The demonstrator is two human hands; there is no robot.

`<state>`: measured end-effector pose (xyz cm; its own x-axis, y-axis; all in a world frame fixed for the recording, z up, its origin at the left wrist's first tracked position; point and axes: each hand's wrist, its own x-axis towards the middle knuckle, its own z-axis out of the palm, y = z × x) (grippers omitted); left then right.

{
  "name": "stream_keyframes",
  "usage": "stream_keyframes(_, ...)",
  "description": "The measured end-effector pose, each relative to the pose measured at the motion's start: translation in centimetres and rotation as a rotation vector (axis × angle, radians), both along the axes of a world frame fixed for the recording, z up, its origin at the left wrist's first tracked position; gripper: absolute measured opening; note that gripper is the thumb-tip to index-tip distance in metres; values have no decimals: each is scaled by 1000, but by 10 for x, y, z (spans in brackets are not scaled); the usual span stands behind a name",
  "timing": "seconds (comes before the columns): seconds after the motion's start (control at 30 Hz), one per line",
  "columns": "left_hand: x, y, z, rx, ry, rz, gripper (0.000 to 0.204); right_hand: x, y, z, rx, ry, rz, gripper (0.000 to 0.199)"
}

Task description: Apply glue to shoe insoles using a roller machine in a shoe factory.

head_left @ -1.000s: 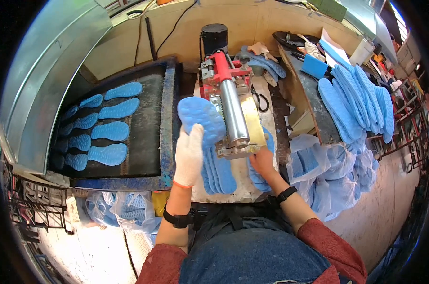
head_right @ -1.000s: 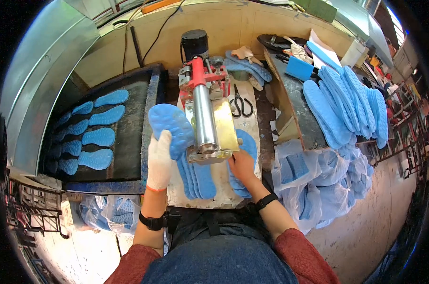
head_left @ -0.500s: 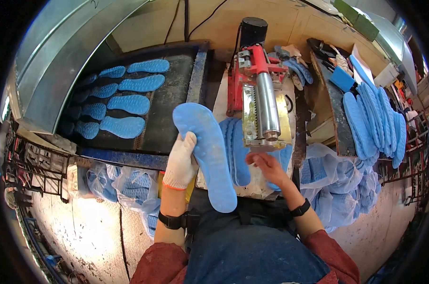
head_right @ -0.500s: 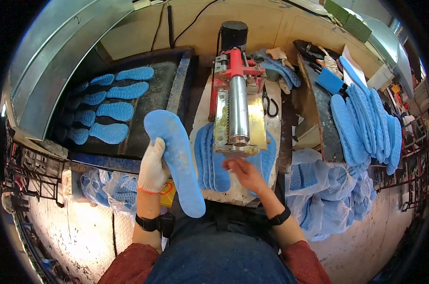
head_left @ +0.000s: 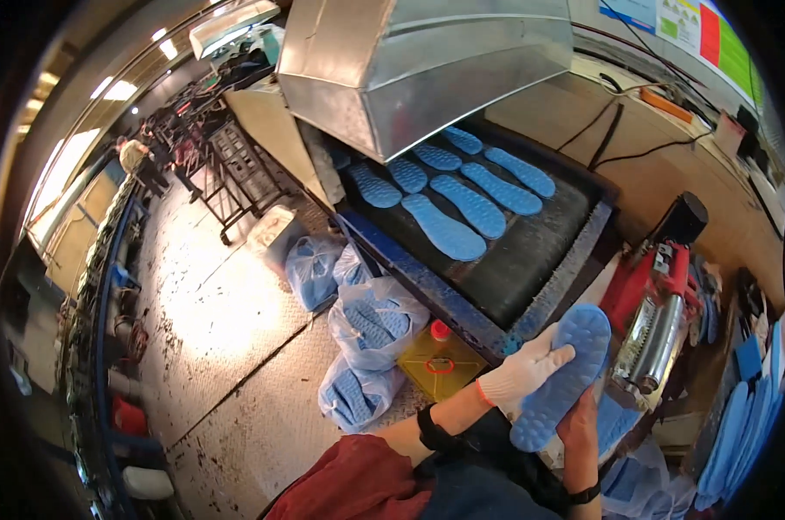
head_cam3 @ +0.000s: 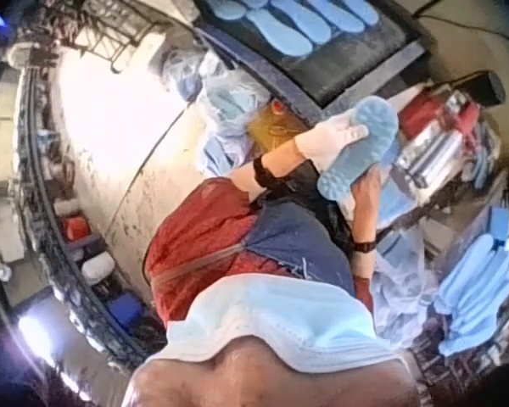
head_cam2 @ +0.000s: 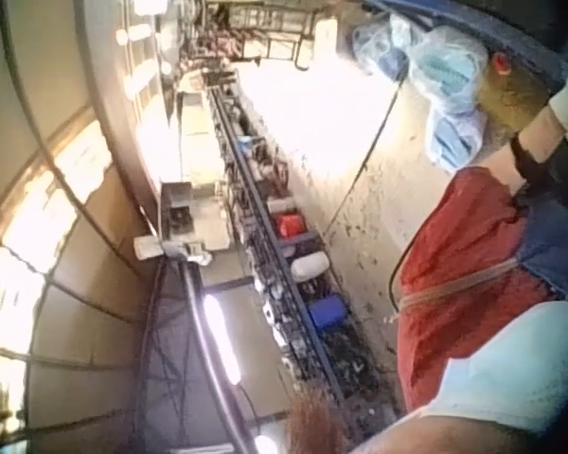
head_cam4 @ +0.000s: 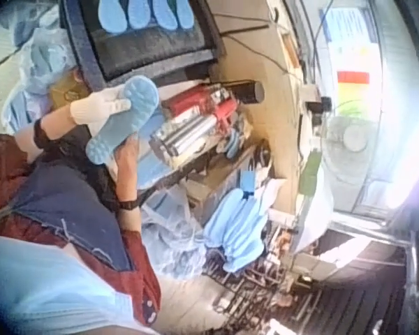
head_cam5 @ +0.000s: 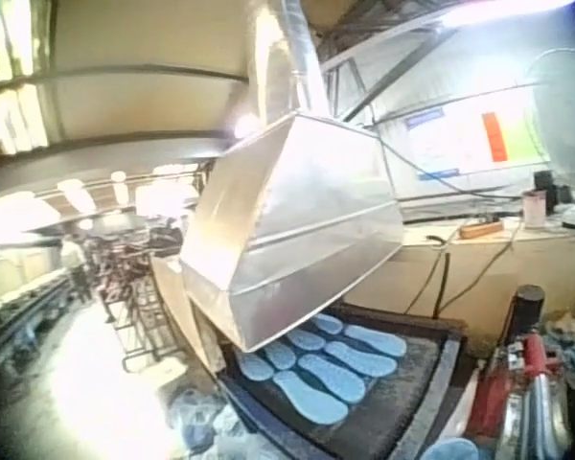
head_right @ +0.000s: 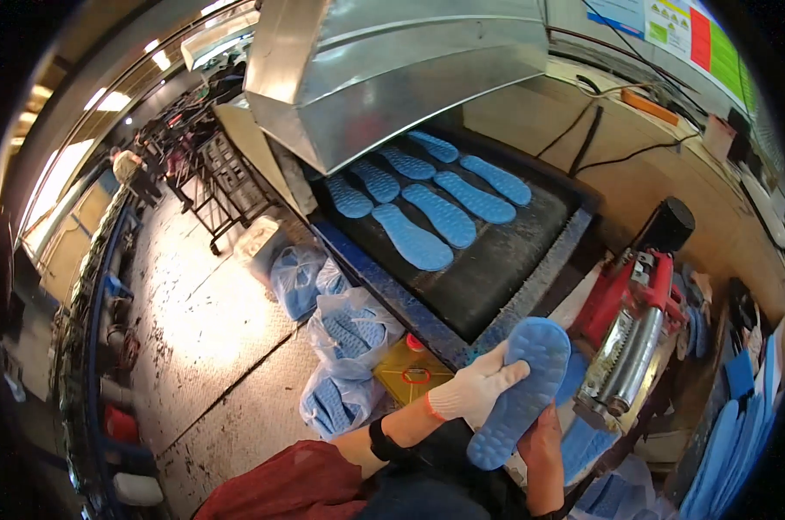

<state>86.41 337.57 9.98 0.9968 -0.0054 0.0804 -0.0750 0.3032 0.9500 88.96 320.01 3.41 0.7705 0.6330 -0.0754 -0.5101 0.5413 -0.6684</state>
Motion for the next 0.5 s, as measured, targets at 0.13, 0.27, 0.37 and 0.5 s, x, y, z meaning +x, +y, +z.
stream_keyframes(0.13,-9,10,4,-17,21,-4,53,2,9,-2,9,74,43,71)
stream_keyframes(0.27,-4,8,-1,66,-11,-22,52,3,15,15,101,39,207,76)
stream_keyframes(0.37,-2,4,6,260,-105,-18,50,0,16,19,26,-9,78,79)
stream_keyframes(0.5,-8,17,13,13,125,-303,60,-1,7,33,-128,-35,12,76)
